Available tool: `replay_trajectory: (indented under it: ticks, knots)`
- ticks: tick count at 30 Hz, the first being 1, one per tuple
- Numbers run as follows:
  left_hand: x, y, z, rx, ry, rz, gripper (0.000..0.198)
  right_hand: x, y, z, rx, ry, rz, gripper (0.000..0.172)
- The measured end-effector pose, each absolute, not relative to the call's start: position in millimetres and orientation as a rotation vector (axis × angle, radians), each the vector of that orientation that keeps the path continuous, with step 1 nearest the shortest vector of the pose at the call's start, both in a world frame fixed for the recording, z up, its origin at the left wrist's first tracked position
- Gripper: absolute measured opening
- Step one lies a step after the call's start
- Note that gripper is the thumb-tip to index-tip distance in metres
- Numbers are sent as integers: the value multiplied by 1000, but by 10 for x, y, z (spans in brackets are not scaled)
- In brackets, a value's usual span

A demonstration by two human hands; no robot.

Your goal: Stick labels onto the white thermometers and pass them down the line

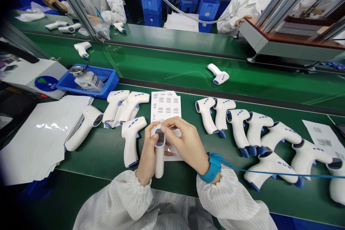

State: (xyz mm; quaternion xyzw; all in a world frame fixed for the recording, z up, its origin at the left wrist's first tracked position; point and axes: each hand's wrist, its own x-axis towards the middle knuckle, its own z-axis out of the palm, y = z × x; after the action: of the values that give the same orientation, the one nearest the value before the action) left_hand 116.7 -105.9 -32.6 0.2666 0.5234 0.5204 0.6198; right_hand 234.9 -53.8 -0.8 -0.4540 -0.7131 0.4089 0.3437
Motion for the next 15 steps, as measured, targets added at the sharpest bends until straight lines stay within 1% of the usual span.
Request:
replay_trajectory:
  ticks: [4,7,10,15]
  knots:
    - [1128,-1132,-187,781,1326,1276,28,2397,-608,51,-1155,-1781,1159,7]
    - [1102,-1181,-95,938,1359,1279,27,2384,-674,129,-1121,-1752,1051,6]
    - [1090,-1209,-69,1061,1387,1305,28,2361,-726,229,-1113,-1807,937,10]
    - [1080,-1221,-81,1168,1432,1371,31,2332,-840,306,-1116,-1850,882,11]
